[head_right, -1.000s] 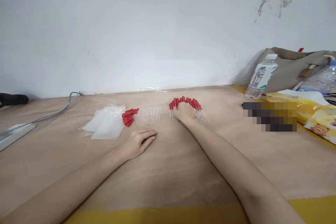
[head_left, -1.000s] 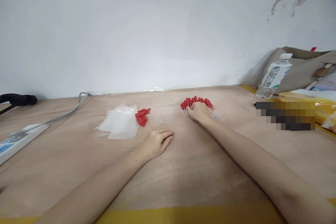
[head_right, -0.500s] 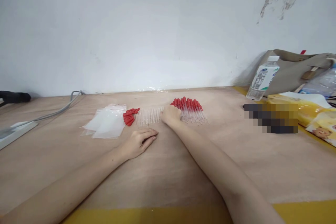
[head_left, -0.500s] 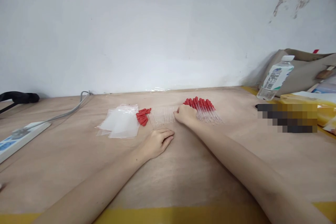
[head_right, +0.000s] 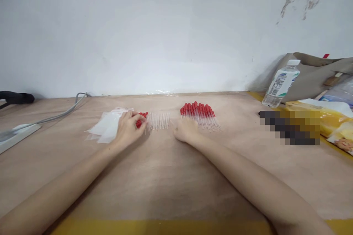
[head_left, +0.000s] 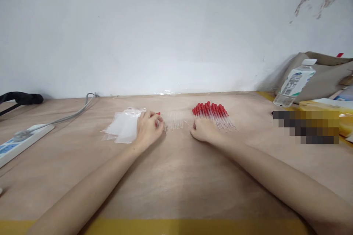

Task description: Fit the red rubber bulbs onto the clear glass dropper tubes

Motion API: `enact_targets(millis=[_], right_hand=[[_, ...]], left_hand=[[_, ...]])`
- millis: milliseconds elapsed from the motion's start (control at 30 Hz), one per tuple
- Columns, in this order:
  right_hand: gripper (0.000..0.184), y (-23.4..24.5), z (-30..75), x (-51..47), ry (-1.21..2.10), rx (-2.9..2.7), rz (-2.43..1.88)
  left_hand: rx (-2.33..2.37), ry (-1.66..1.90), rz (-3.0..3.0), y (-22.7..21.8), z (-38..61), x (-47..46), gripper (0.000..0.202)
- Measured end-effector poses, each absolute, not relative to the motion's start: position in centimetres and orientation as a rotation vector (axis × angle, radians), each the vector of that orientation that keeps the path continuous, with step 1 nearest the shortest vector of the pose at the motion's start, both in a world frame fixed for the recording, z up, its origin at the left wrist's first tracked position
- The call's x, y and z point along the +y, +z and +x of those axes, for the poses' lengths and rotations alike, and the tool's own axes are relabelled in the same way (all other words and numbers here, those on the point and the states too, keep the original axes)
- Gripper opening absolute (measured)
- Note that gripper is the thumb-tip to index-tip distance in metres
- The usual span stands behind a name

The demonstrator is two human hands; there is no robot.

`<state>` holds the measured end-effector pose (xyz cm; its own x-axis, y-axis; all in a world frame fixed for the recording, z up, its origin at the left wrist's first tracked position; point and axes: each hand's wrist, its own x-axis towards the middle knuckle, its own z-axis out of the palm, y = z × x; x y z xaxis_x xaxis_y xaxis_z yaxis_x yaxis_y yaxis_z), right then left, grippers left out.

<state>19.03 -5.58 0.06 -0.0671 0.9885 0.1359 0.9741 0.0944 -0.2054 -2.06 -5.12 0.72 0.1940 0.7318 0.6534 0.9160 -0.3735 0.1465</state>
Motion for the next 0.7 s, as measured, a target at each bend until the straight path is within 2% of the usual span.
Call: enact_targets(millis=[267, 467, 700], right_hand=[[0.004, -2.8, 22.1, -8.4, 0.195, -2.116, -1.358], [0.011, -3.0, 21.8, -8.3, 0.228, -2.094, -1.327], [0.008, -3.2, 21.8, -8.1, 0.212, -2.100, -1.331]], left_hand=[[-2.050, -0.434, -1.981, 2.8, -2.4, 1.1, 0.028], [-2.127, -0.228, -1.921, 2.1, -2.1, 2.8, 0.040], [-2.115, -0.234, -1.924, 1.9, -1.9, 2.7, 0.034]])
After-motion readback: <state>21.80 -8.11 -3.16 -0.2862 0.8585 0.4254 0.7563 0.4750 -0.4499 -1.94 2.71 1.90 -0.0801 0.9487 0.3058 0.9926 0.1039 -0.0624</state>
